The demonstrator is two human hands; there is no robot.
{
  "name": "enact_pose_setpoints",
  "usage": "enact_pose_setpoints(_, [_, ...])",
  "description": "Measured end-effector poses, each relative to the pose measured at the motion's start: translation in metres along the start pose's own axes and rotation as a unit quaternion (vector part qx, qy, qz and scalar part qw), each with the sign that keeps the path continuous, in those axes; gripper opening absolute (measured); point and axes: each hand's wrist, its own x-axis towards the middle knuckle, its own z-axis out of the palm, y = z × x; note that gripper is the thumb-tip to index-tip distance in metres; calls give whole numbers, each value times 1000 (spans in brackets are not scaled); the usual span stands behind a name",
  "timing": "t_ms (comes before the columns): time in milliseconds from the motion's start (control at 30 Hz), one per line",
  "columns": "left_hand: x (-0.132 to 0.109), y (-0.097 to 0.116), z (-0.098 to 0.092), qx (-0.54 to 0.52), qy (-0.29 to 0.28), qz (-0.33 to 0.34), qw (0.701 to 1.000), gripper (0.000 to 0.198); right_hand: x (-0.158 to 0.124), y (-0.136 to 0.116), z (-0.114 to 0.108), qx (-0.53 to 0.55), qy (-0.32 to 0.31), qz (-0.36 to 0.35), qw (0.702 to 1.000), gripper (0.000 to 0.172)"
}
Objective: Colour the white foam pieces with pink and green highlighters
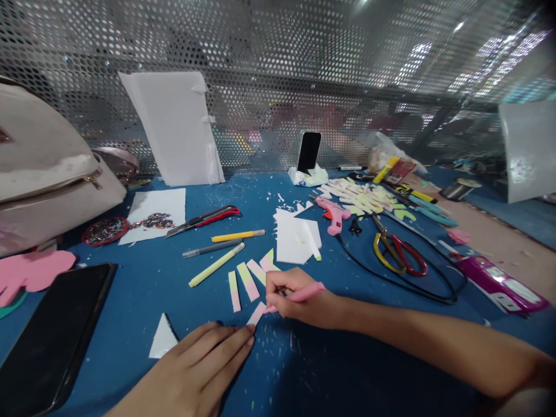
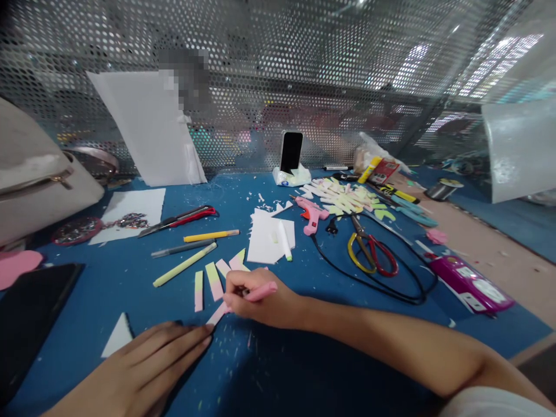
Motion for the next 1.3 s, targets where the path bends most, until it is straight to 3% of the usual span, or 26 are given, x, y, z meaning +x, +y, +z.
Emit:
enact_pose_setpoints(100, [0,0,1,-3,-1,-3,1000,59,0,-2,0,20,27,2,999,21])
enact_pose_setpoints(233, [-1,0,2,-2,-4,-4,1000,59,-1,-3,0,4,7,-9,1000,21])
enact_pose_setpoints(367, [-1,0,3,-9,1,-8,1000,57,-1,-3,0,17,30,7,999,24])
enact_pose_setpoints(500, [-1,1,3,-13,2,-13,1000,55,0,-3,0,-5,1,-12,1000,22])
enact_pose_setpoints(633, [-1,1,3,-4,-6,-7,1000,58,0,-4,0,5,31,-1,1000,22])
enact_pose_setpoints(767, [-1,0,2,-4,-2,-3,1000,61,0,-2,0,-9,2,-13,1000,23])
enact_pose_setpoints(900, [-1,1,3,-5,-6,-4,1000,60,-1,1,0,-19,32,4,999,22])
enact_pose_setpoints(1033, [-1,1,3,-2,3,-1,1000,58,-1,4,1,-30,-16,-21,999,21])
enact_pose_setpoints(1200, [-1,0,3,3,4,-4,1000,58,-1,2,1,-36,32,-4,999,21])
enact_pose_setpoints(1300, [0,1,4,-5,8,-6,1000,57,0,1,1,-29,7,-16,999,21])
